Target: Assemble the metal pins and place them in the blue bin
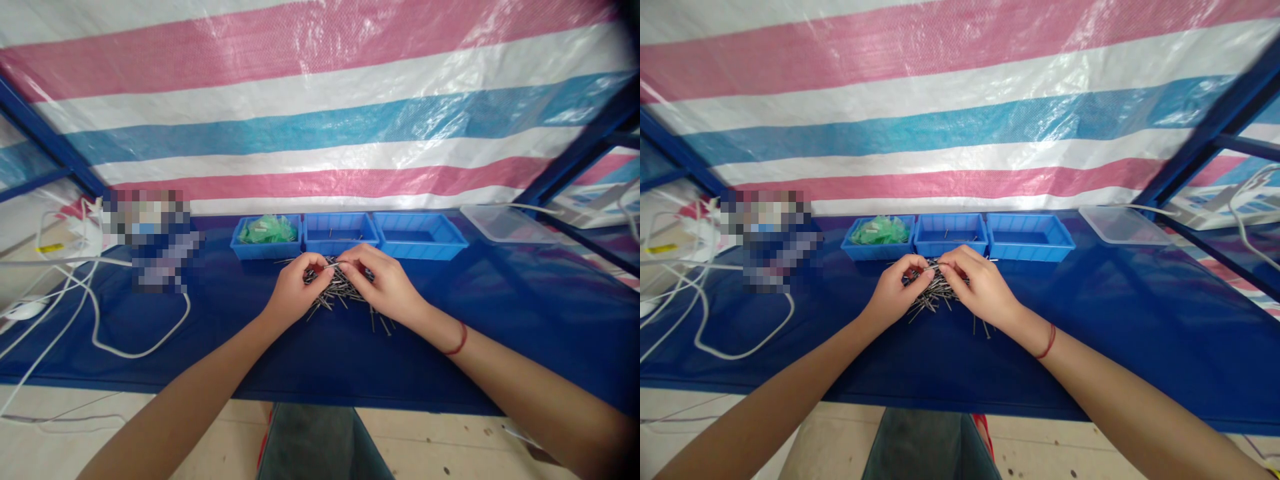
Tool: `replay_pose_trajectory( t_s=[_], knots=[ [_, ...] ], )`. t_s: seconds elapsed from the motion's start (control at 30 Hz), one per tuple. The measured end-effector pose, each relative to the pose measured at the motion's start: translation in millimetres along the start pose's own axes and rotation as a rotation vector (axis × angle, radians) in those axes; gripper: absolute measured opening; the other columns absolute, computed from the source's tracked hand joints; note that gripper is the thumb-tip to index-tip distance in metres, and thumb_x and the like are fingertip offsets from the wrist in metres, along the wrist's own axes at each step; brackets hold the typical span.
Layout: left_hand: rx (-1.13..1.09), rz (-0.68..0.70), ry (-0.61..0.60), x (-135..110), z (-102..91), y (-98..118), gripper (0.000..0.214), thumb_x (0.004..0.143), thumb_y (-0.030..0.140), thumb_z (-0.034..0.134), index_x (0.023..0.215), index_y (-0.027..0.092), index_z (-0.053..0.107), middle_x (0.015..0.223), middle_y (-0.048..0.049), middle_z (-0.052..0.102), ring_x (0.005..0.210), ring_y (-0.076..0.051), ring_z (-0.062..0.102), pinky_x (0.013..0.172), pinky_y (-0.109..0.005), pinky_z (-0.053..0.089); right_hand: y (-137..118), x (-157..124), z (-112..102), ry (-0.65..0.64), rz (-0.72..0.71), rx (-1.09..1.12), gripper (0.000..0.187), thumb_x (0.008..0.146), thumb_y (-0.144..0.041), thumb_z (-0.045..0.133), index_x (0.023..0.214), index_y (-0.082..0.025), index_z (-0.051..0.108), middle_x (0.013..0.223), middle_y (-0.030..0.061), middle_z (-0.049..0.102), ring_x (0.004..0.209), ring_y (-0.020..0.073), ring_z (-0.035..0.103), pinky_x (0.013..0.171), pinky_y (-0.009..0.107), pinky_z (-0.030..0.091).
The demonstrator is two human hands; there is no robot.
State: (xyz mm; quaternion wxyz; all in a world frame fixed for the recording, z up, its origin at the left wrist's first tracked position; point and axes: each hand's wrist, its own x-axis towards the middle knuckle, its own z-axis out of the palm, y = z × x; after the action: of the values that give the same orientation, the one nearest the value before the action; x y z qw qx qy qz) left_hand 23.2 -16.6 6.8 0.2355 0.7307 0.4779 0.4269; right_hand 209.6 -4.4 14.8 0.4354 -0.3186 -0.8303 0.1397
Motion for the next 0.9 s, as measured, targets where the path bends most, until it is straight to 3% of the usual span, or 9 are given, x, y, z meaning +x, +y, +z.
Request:
replay_pose_trajectory(
  t_s=[0.13, 0.23, 0.37, 0.53, 0.7, 0.9],
  knots=[
    [0.001, 0.000, 0.030, 0, 1.5, 1, 0.014, 0.086, 0.032, 0.057, 0.085, 0.018, 0.059, 0.080, 0.0012, 0.064, 0.074, -0.012, 0.058, 0.070, -0.023, 0.044, 6, 3, -3, -0.068, -0.074, -0.013, 0.013, 0.094, -0.022, 0.046, 0.094, -0.020, 0.059, 0.089, 0.0061, 0.064, 0.084, 0.0174, 0.059, 0.077, 0.032, 0.048],
    [-0.024, 0.024, 0.058, 0, 4.3, 2, 0.019, 0.085, 0.032, 0.058, 0.098, 0.018, 0.060, 0.083, 0.0003, 0.065, 0.076, -0.013, 0.060, 0.071, -0.023, 0.045, 14, 10, -8, -0.006, -0.093, -0.105, 0.015, 0.094, -0.024, 0.046, 0.092, -0.020, 0.060, 0.088, 0.0065, 0.065, 0.084, 0.0185, 0.059, 0.079, 0.034, 0.046],
    [0.012, 0.072, 0.021, -1, 7.0, 1, 0.030, 0.087, 0.030, 0.057, 0.114, 0.018, 0.055, 0.086, -0.0014, 0.066, 0.078, -0.013, 0.061, 0.075, -0.025, 0.046, 34, 21, -13, 0.150, 0.009, -0.386, 0.023, 0.095, -0.032, 0.044, 0.090, -0.019, 0.063, 0.088, 0.0074, 0.066, 0.083, 0.0220, 0.058, 0.076, 0.037, 0.040],
    [0.145, 0.157, -0.062, -2, 5.9, -1, 0.022, 0.088, 0.022, 0.052, 0.108, 0.019, 0.060, 0.088, -0.0028, 0.065, 0.084, -0.015, 0.060, 0.080, -0.029, 0.044, 51, 23, -16, 0.092, 0.135, -0.656, 0.031, 0.093, -0.041, 0.045, 0.090, -0.020, 0.067, 0.087, 0.0081, 0.067, 0.086, 0.0270, 0.054, 0.071, 0.037, 0.032],
    [0.400, 0.252, -0.200, -7, 2.6, 6, 0.012, 0.081, 0.022, 0.059, 0.090, 0.022, 0.066, 0.096, -0.0030, 0.065, 0.096, -0.020, 0.055, 0.084, -0.035, 0.037, 41, 13, -16, 0.084, 0.116, -0.572, 0.028, 0.092, -0.037, 0.045, 0.090, -0.020, 0.067, 0.088, 0.0067, 0.067, 0.084, 0.0245, 0.054, 0.073, 0.036, 0.031],
    [0.561, 0.389, -0.261, -11, 5.1, 7, 0.017, 0.088, 0.031, 0.055, 0.097, 0.030, 0.069, 0.103, -0.0028, 0.063, 0.102, -0.022, 0.049, 0.082, -0.038, 0.030, 23, 4, -6, 0.028, 0.061, -0.396, 0.018, 0.089, -0.027, 0.050, 0.089, -0.019, 0.066, 0.084, 0.0047, 0.067, 0.081, 0.0214, 0.055, 0.072, 0.035, 0.034]
  ],
)
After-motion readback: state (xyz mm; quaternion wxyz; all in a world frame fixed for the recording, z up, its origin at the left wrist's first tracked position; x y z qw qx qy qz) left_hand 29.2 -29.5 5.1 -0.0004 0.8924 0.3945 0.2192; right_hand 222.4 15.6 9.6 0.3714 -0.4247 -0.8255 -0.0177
